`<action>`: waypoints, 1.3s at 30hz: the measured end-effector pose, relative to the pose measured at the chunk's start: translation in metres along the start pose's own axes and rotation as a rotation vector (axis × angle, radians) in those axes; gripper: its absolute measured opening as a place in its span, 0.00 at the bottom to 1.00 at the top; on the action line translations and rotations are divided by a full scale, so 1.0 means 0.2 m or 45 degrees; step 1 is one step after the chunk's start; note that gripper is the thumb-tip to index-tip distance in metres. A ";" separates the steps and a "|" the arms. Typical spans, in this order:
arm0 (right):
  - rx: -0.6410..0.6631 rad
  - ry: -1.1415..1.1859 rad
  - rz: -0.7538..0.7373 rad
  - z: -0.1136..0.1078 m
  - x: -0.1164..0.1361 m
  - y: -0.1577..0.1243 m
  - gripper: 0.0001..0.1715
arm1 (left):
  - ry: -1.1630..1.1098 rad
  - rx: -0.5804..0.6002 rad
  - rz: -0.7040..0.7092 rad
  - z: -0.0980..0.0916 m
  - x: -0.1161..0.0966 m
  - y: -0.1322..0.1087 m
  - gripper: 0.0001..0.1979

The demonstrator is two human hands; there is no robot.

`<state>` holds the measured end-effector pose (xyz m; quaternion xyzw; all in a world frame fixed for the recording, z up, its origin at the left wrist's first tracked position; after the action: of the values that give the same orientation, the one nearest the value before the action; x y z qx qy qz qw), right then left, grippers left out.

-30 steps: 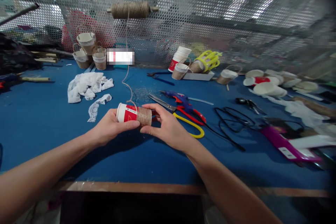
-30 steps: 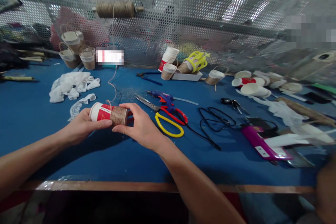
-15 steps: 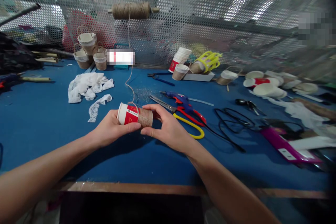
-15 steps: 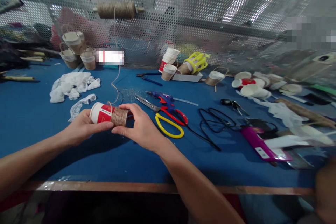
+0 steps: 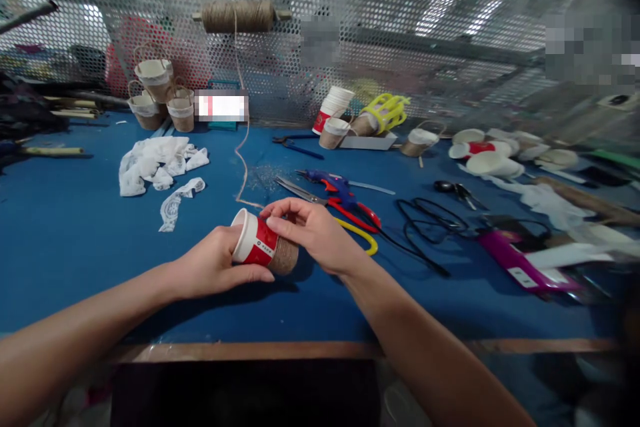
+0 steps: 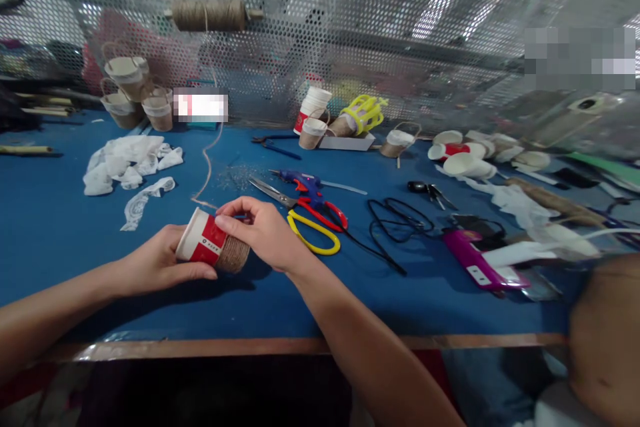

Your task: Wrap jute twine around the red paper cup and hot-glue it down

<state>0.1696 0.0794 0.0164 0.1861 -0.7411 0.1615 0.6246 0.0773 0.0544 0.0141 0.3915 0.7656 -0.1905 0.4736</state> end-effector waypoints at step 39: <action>-0.139 -0.609 0.019 0.02 0.05 -0.04 0.14 | -0.757 -0.083 -0.325 -0.01 0.10 -0.02 0.09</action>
<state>0.1688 0.0707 0.0258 0.1796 -0.8768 0.0771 0.4394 0.0679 0.0612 -0.0022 0.2042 0.6425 -0.3299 0.6609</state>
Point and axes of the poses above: each hand's wrist, its own y-axis towards the middle knuckle, its own z-axis out of the palm, x = y × z, the point moved 9 cm from there along y, towards the middle knuckle, and after that the axes turned 10 degrees about x, right-handed, at the moved point
